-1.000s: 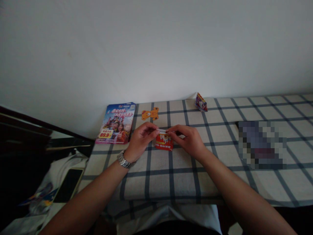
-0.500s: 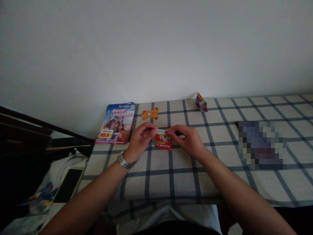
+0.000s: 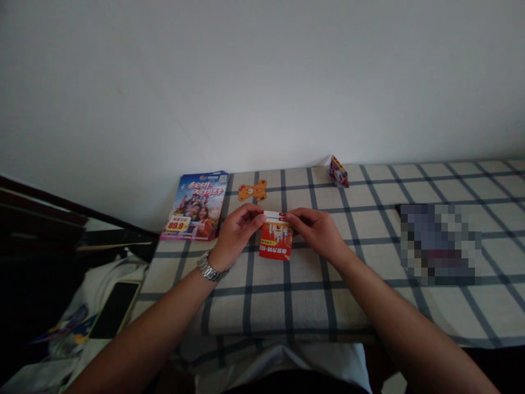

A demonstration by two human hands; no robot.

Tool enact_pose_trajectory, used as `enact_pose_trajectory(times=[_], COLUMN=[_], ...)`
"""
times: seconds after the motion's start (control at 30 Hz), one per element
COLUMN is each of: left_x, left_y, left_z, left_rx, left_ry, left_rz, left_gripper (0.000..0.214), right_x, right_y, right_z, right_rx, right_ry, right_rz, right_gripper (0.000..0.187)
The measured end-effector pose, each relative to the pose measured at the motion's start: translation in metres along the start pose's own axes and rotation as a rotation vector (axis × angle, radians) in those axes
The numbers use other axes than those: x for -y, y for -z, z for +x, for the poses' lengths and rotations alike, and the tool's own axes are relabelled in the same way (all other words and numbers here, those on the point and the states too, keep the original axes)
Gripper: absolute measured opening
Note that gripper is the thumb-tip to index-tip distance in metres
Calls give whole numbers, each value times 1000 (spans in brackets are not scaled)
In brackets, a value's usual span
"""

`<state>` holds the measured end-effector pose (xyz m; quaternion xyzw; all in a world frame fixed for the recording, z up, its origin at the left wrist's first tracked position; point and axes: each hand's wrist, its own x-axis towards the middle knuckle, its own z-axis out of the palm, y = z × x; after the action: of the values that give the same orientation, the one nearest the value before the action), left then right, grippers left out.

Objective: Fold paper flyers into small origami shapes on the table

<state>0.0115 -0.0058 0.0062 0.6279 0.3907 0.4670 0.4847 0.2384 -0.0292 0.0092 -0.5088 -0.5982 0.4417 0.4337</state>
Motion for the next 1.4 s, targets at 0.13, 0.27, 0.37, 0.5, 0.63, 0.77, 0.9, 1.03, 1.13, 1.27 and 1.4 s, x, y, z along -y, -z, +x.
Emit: enact_pose_trajectory(times=[0.13,0.27,0.37,0.5,0.63,0.77,0.9,1.03,1.13,1.27,1.4], left_x=[0,0,0,2,2,-1,-3,-3,-4,-4,-3], left_y=[2,2,2,2,2,2,2,2,3,3,3], left_z=[0,-1,-1,0,0,0,0,-1,-1,-1,0], left_rx=[111,139,115,114,116,89,54,46,59,58,47], left_ry=[30,32,12,5,30,0,-23,-30,-38,-59,-46], left_rz=[43,66,83,106,122,122,133,140,127,134,139], left_gripper=[27,27,26,27,26,23,23,25,24,23,23], right_x=[2,2,1,2,0,-2,-2,-3,-4,-3,-1], right_y=[2,2,1,-1,-1,-2,-2,-1,0,0,0], right_z=[2,3,3,3,3,2,1,1,1,1,0], right_rx=[-53,-74,-60,-63,-52,-24,8,12,14,31,60], right_ry=[-41,-68,-58,-37,-26,-23,-13,9,25,45,64], right_rz=[88,131,117,81,68,69,15,-27,-42,-76,-117], right_gripper=[40,39,39,37,35,35,35,35,34,33,33])
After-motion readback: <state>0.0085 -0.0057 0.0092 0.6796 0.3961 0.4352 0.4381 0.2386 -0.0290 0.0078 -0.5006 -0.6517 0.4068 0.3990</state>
